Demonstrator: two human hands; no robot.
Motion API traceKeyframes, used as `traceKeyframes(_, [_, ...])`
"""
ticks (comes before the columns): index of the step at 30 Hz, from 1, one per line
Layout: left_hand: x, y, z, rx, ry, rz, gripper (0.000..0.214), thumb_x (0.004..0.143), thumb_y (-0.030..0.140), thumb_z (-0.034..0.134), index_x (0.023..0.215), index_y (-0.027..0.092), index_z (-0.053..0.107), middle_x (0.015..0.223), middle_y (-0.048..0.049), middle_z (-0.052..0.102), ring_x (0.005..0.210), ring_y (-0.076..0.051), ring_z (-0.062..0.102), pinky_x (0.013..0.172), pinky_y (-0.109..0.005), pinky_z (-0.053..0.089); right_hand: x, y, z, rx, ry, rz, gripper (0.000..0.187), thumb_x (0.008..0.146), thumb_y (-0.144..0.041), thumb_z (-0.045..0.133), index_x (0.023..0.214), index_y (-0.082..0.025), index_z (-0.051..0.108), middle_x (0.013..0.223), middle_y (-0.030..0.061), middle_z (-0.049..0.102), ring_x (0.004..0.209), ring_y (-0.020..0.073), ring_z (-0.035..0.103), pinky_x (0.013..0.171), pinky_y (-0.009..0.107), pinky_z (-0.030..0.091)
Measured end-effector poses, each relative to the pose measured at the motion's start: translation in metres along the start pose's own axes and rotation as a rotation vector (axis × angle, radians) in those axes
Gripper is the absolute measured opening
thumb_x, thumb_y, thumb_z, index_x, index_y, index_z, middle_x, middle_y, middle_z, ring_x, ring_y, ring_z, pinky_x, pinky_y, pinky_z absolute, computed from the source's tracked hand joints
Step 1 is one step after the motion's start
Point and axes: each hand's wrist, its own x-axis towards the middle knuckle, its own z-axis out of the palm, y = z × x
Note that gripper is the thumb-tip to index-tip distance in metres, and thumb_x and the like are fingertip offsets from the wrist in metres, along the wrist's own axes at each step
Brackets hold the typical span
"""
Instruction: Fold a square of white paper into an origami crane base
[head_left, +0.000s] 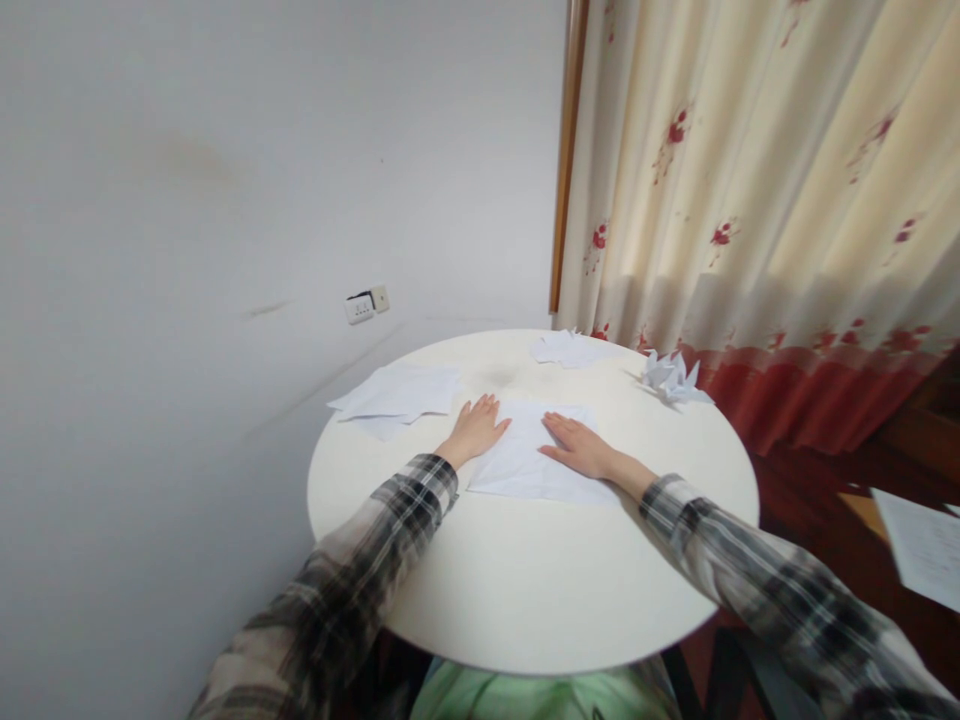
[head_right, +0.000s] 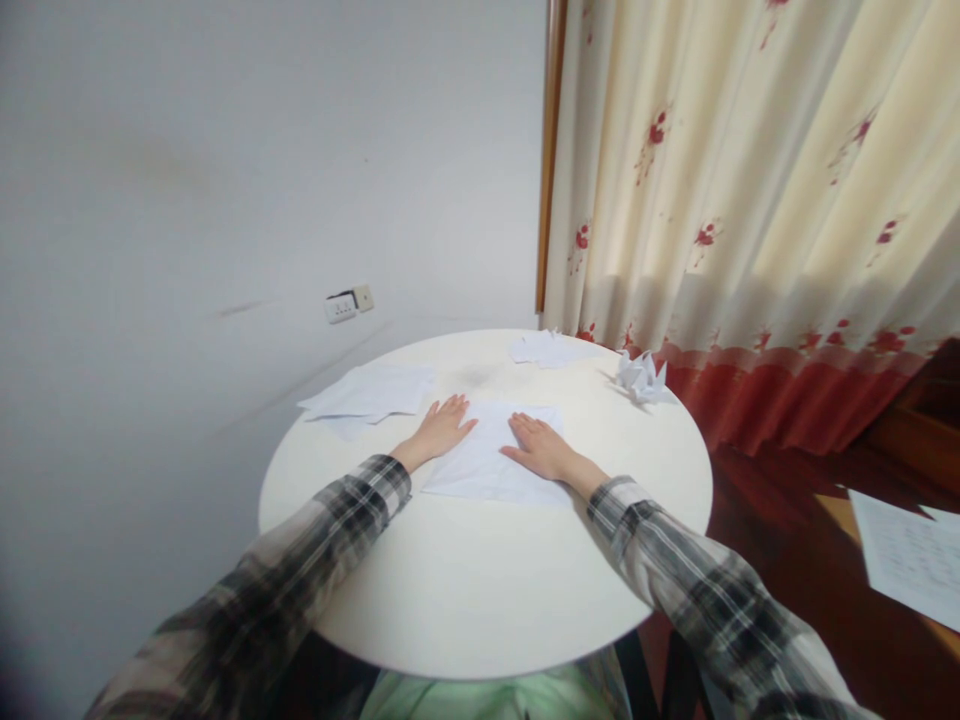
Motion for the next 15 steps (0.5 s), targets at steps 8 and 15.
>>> traceKeyframes(8, [-0.012, 0.032, -0.014, -0.159, -0.106, 0.377, 0.056, 0.089, 0.046, 0.023, 0.133, 0.011, 0.027, 0.141, -0.011, 0.025, 0.131, -0.016, 0.02, 0.106, -0.028, 0.016, 0.002, 0.015, -0.008, 0.004, 0.02, -0.078, 0.069, 0.084, -0.058, 0.025, 0.131, -0.01, 0.035, 0.137, 0.0129, 0.033, 0.128, 0.0216, 0.028, 0.106, 0.037, 0.023])
traceKeyframes(15, [-0.021, 0.037, -0.014, -0.215, -0.157, 0.554, 0.055, 0.09, 0.045, 0.023, 0.135, 0.013, 0.024, 0.142, -0.0092, 0.023, 0.132, -0.014, 0.016, 0.107, -0.027, 0.014, 0.006, 0.022, -0.011, 0.028, 0.015, -0.094, 0.066, 0.084, -0.057, 0.027, 0.131, -0.012, 0.036, 0.137, 0.0114, 0.034, 0.127, 0.0208, 0.029, 0.106, 0.037, 0.024])
